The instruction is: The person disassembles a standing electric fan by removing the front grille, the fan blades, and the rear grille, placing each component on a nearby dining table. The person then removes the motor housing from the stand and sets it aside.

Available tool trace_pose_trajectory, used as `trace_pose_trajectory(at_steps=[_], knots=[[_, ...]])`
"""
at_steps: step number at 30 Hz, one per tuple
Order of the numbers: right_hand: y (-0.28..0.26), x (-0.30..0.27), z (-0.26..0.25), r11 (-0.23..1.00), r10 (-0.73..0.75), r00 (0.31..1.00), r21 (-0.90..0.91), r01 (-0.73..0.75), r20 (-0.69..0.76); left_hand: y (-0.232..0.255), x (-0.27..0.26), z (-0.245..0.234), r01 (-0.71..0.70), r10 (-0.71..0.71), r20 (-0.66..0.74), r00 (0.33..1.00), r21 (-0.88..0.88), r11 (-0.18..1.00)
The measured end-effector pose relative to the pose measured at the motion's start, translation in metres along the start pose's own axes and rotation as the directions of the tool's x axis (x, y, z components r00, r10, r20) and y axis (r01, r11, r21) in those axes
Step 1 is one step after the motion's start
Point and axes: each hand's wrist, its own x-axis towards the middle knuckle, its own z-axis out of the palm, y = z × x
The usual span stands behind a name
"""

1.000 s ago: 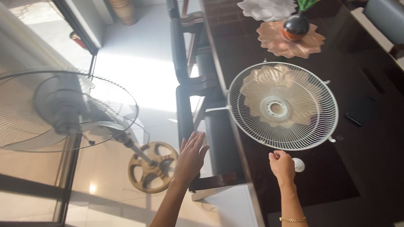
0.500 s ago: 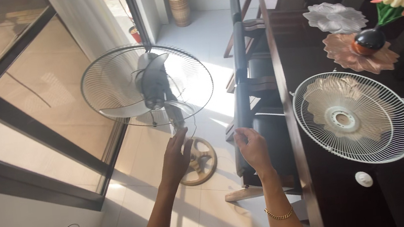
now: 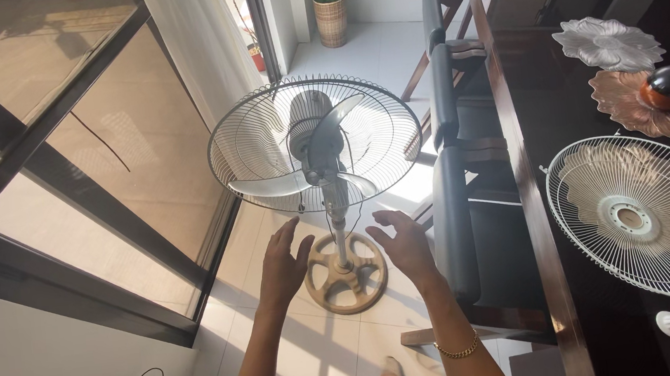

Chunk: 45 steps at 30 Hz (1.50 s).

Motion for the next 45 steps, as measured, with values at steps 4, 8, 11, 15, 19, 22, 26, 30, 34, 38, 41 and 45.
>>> trace_pose_trajectory(at_steps=[4, 8, 11, 15, 19, 22, 26, 30, 34, 38, 41, 45], knots=[[0.004, 0.032, 0.015, 1.000, -0.023, 1.000, 0.004, 0.023, 0.015, -0.021, 0.028, 0.008, -0.026, 0.025, 0.002, 1.000, 0.035, 0.999], [0.010, 0.072, 0.032, 1.000, -0.018, 0.998, 0.009, 0.017, 0.055, -0.041, 0.060, 0.019, -0.081, 0.080, 0.016, 0.997, 0.101, 0.992], [0.016, 0.106, 0.045, 1.000, -0.017, 0.993, -0.014, 0.018, 0.114, -0.057, 0.087, 0.027, -0.076, 0.064, 0.077, 0.995, 0.154, 0.985], [0.028, 0.140, 0.064, 0.998, -0.052, 0.981, 0.039, 0.046, 0.186, -0.079, 0.116, 0.041, -0.059, 0.037, 0.149, 0.988, 0.146, 0.987], [0.036, 0.150, 0.082, 0.998, -0.063, 0.971, 0.016, 0.061, 0.232, -0.090, 0.131, 0.052, -0.062, 0.034, 0.213, 0.976, 0.127, 0.990], [0.040, 0.153, 0.089, 0.993, -0.114, 0.966, 0.049, 0.105, 0.233, -0.092, 0.141, 0.055, -0.021, 0.001, 0.275, 0.962, 0.072, 0.997], [0.041, 0.158, 0.098, 0.992, -0.119, 0.967, 0.071, 0.106, 0.226, -0.094, 0.155, 0.052, -0.011, 0.010, 0.355, 0.935, 0.001, 1.000], [0.035, 0.160, 0.098, 0.995, -0.102, 0.967, 0.015, 0.101, 0.232, -0.087, 0.165, 0.049, -0.068, 0.083, 0.421, 0.903, -0.052, 0.996], [0.026, 0.158, 0.094, 0.999, -0.018, 0.965, 0.052, 0.005, 0.260, -0.081, 0.173, 0.045, -0.079, 0.167, 0.440, 0.882, -0.210, 0.974], [0.026, 0.156, 0.095, 0.998, 0.014, 0.970, 0.063, -0.030, 0.243, -0.078, 0.176, 0.046, -0.080, 0.186, 0.484, 0.855, -0.232, 0.969], [0.028, 0.158, 0.097, 0.999, 0.010, 0.973, 0.049, -0.022, 0.229, -0.075, 0.179, 0.052, -0.036, 0.159, 0.518, 0.840, -0.239, 0.970], [0.030, 0.160, 0.098, 0.998, 0.024, 0.970, 0.055, -0.038, 0.244, -0.076, 0.184, 0.055, -0.027, 0.136, 0.536, 0.833, -0.207, 0.978]])
